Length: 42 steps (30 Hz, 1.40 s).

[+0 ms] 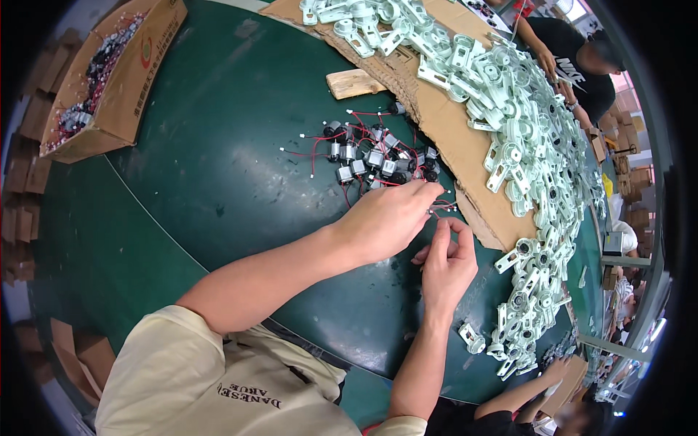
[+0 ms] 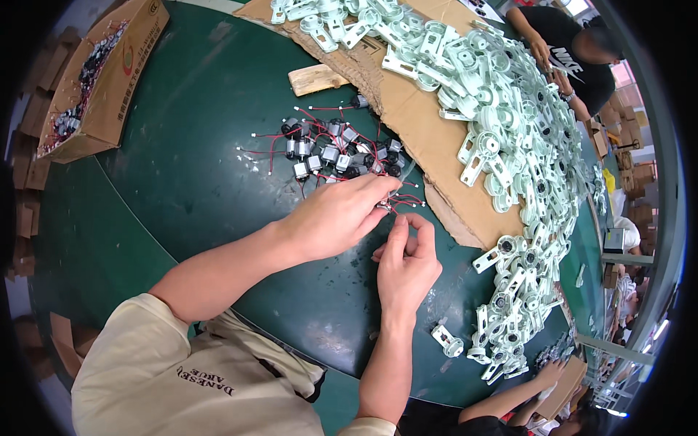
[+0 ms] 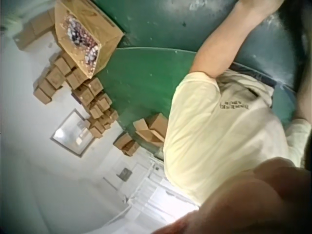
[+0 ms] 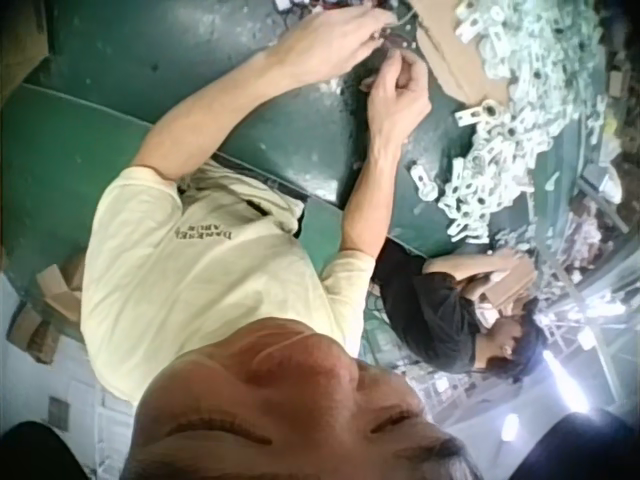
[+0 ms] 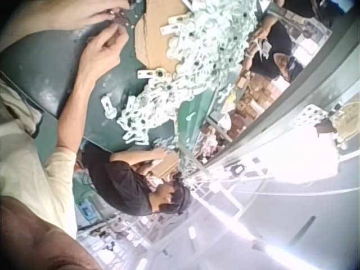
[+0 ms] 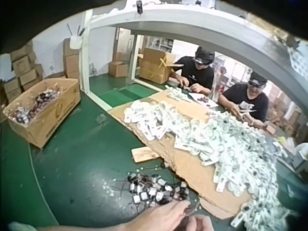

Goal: Assembling electronic modules by inserting wired components into white plastic housings on a production line.

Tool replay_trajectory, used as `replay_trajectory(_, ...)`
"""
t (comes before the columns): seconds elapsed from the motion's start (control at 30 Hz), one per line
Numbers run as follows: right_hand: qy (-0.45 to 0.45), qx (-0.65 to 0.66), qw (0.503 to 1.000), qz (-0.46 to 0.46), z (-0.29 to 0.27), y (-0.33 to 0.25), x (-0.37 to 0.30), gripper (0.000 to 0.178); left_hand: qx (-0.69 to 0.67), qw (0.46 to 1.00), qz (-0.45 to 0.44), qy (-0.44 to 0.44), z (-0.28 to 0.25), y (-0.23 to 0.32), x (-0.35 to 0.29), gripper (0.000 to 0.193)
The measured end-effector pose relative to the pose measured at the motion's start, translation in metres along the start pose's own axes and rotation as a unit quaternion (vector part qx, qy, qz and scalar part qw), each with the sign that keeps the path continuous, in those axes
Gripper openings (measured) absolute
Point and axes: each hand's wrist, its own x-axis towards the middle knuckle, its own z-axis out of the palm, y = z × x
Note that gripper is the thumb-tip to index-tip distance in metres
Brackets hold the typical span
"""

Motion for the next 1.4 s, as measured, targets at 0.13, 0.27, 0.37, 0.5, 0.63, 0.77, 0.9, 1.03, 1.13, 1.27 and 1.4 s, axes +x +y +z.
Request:
replay_trajectory(0.13,-0.007,0.009,1.000,0.011,0.000,-0.004,0.002,0.016,-0.005,0.999,0.032,0.019,0.001,-0.002,0.002,0.035)
replay_trajectory(0.27,-0.008,-0.011,1.000,0.013,-0.002,-0.006,0.002,0.014,-0.053,0.997,0.048,0.013,-0.001,0.000,0.005,0.035)
replay_trajectory(0.37,-0.009,-0.057,0.997,-0.042,0.004,0.012,0.004,0.014,-0.041,0.998,0.035,0.019,-0.001,-0.002,0.002,0.030)
replay_trajectory(0.5,-0.009,-0.036,0.999,-0.009,-0.007,0.007,0.002,0.019,-0.053,0.997,0.048,0.018,-0.004,0.005,0.001,0.016)
replay_trajectory(0.63,-0.005,0.071,0.997,0.013,-0.025,0.007,0.003,0.019,-0.029,0.998,0.051,0.026,-0.006,0.011,0.004,0.015)
replay_trajectory(0.77,0.008,0.196,0.979,0.046,-0.044,0.017,0.006,0.021,-0.075,0.997,0.029,0.010,-0.006,0.016,0.004,0.015)
replay_trajectory(0.9,0.020,0.202,0.979,0.024,-0.057,0.020,0.007,0.022,-0.142,0.989,-0.025,-0.044,-0.013,0.050,0.016,0.016)
replay_trajectory(1.03,0.079,0.174,0.982,-0.001,-0.067,0.023,0.007,0.022,-0.002,0.996,0.072,-0.042,0.012,0.058,0.077,0.013)
replay_trajectory(1.13,0.104,0.116,0.987,-0.042,-0.062,0.034,0.011,0.022,0.119,0.992,0.050,0.005,0.045,0.047,0.134,0.036)
replay_trajectory(1.27,0.111,0.100,0.986,-0.067,-0.059,0.031,0.008,0.020,0.193,0.981,-0.032,-0.009,0.080,0.033,0.169,0.062)
replay_trajectory(1.4,0.123,0.101,0.984,-0.075,-0.064,0.030,0.009,0.020,0.171,0.983,-0.059,-0.003,0.083,0.031,0.172,0.057)
